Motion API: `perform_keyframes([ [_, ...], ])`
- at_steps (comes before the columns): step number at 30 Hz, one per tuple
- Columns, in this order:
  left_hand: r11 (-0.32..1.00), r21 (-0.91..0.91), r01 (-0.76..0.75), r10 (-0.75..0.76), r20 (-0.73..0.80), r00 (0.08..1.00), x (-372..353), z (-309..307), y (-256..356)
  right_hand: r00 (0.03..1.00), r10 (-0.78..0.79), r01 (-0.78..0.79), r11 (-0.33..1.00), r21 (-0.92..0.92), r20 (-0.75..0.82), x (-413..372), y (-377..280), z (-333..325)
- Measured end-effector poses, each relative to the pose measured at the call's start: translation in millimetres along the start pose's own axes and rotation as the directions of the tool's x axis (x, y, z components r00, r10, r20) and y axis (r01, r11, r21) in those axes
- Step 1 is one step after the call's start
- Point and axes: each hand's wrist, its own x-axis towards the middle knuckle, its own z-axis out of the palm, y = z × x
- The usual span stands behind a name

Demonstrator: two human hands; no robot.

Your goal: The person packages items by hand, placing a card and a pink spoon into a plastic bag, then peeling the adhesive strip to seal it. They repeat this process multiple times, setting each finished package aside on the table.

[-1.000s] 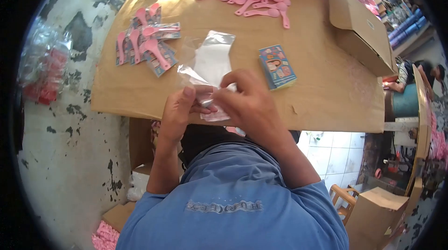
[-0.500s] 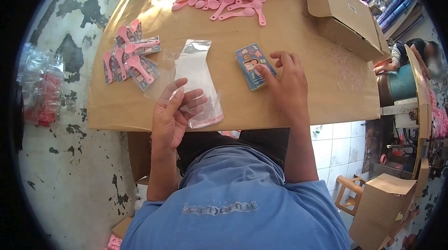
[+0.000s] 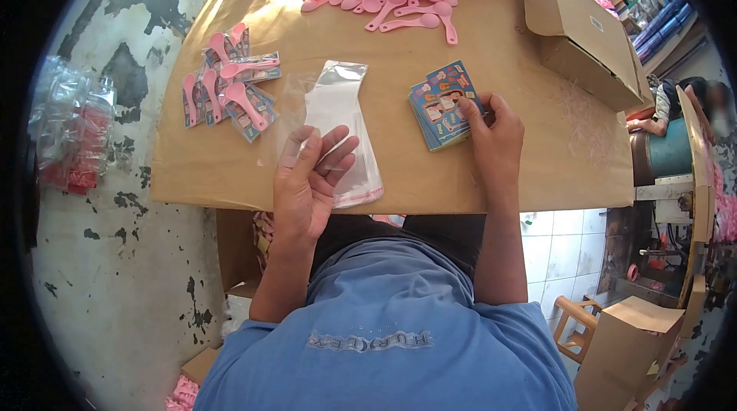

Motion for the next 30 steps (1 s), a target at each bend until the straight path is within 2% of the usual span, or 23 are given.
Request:
perform_keyframes([
  [3,1.000,0.025,-0.006,0.007,-0.034,0.999,-3.0,2.8,0.8,0.981,-0.036,0.052,0.996,0.076,-0.188,-11.9,-21.4,3.5],
  [6,0.998,0.053,-0.030,0.031,-0.011,0.999,-0.6,-4.1,1.6,1.000,-0.016,0.011,0.927,0.375,0.008,-24.4,-29.3,-1.5],
  [9,0.990,0.123,-0.075,0.076,-0.008,0.997,1.9,-6.9,4.2,0.944,0.100,-0.240,0.862,0.447,0.313,-51.1,-50.3,-0.9],
  [12,0.989,0.113,-0.095,0.100,-0.038,0.994,1.6,-1.4,6.3,0.884,0.069,-0.308,0.831,0.463,0.463,-64.7,-55.9,5.9],
  [16,0.989,0.125,-0.074,0.081,-0.049,0.996,-1.0,6.1,3.3,0.915,0.061,-0.286,0.795,0.534,0.400,-74.3,-61.3,21.4],
  [19,0.990,0.124,-0.070,0.072,-0.011,0.997,-0.5,2.7,-1.1,0.901,0.022,-0.258,0.829,0.496,0.433,-78.2,-55.7,24.7],
  [23,0.991,0.129,-0.034,0.028,0.046,0.999,-0.8,5.3,-2.5,0.777,0.045,-0.343,0.867,0.362,0.628,-72.5,-62.0,10.9],
  [30,0.985,0.165,-0.047,0.034,0.081,0.996,-2.6,6.0,-11.6,0.829,0.030,-0.411,0.711,0.571,0.558,-71.9,-46.6,13.4],
])
